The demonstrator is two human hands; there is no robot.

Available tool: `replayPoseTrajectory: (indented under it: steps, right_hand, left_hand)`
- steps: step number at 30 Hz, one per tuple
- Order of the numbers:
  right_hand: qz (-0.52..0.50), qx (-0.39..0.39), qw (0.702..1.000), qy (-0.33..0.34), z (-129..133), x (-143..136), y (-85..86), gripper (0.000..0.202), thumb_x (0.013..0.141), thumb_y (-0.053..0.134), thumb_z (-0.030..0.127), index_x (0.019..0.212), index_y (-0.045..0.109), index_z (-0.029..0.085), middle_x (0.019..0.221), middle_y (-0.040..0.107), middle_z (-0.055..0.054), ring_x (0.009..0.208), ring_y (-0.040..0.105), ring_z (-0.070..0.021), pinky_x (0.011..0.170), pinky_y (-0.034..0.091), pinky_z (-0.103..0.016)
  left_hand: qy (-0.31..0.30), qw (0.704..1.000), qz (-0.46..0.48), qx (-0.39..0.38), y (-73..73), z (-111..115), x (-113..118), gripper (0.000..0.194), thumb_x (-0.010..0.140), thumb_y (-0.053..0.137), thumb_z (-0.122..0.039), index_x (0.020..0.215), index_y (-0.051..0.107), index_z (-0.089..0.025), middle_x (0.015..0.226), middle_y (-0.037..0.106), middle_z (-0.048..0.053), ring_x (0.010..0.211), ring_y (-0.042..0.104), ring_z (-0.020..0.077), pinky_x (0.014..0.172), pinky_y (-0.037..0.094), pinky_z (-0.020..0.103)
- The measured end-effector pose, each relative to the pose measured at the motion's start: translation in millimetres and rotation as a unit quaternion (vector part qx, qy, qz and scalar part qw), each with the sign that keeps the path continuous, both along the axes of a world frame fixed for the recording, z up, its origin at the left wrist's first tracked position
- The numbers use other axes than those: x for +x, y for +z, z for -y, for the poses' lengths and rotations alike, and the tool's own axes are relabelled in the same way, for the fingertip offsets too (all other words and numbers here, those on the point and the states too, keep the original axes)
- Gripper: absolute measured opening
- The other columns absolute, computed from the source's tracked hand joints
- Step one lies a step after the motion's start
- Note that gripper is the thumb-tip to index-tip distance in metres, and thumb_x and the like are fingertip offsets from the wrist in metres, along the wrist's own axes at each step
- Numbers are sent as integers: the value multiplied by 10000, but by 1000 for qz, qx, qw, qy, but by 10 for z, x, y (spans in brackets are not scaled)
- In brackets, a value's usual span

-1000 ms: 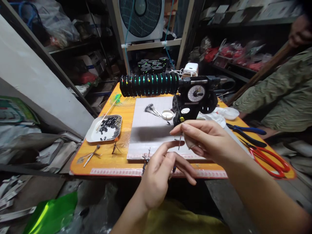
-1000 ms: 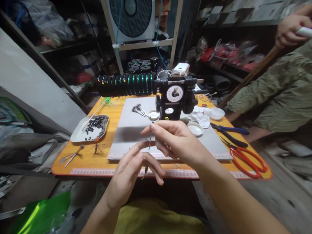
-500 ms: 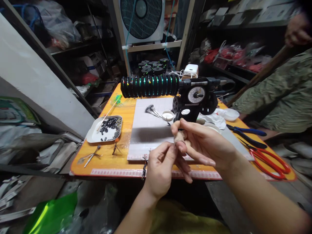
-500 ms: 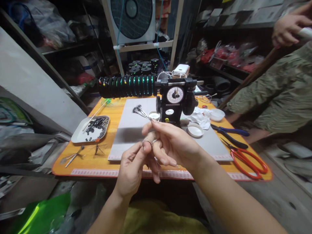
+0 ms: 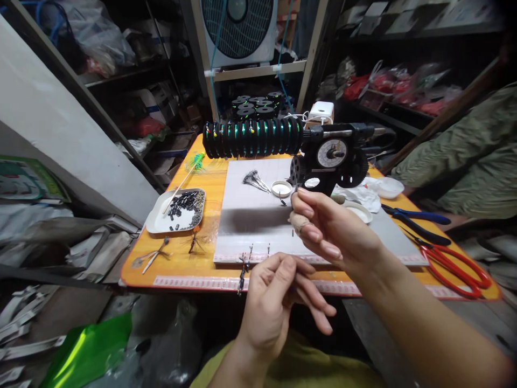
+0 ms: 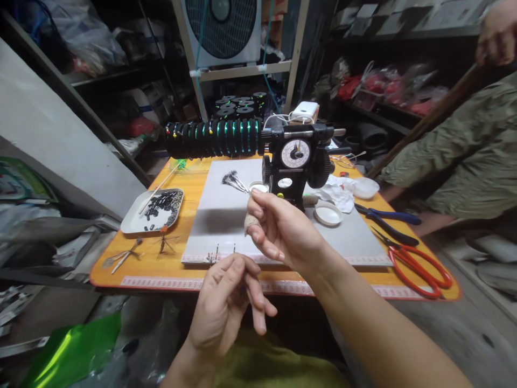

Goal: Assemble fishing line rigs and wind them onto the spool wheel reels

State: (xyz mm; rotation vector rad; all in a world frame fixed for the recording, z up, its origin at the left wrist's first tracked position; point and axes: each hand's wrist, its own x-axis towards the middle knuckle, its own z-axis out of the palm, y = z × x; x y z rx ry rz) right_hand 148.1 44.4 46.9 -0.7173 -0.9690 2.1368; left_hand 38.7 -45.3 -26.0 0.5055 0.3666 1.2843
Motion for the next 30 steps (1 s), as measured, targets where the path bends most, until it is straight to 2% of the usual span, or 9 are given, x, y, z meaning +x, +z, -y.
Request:
replayPoseTrajectory:
  steps: [4, 12, 20, 30]
  right_hand:
    - [3, 1, 1000, -2, -14, 42, -20, 323, 895, 537, 404, 669, 429, 199, 446, 541, 55, 219, 318, -23, 222, 215, -88]
    - [-7, -19, 1000, 11, -22, 51, -82, 316, 907, 524, 409, 688, 435, 200, 432, 525, 63, 211, 305, -22, 221, 221, -87]
    - [-22, -19, 999, 14, -23, 66, -93, 318, 918, 521, 391, 680, 441, 196, 435, 537, 59, 209, 336, -23, 221, 235, -82]
    - [-28, -18, 999, 11, -31, 92, -106, 315, 921, 528, 394, 688, 453, 196, 444, 548, 55, 214, 351, -25, 224, 237, -83]
  left_hand:
    - [-19, 1000, 15, -9, -13, 48, -7, 249, 958, 566, -318, 900, 697, -114, 636, 757, 32, 515, 731, 165, 429, 546, 154]
    - [-8, 997, 41, -58, -102, 165, 6, 309, 935, 600, -331, 780, 717, -91, 567, 743, 39, 513, 731, 169, 434, 548, 147]
    - [-22, 997, 49, -56, -119, 192, 8, 280, 938, 580, -306, 828, 717, -89, 645, 768, 78, 547, 743, 187, 471, 562, 170]
    - [-22, 996, 58, -62, -150, 233, 26, 319, 954, 550, -325, 839, 715, -78, 660, 771, 102, 562, 748, 201, 442, 558, 180]
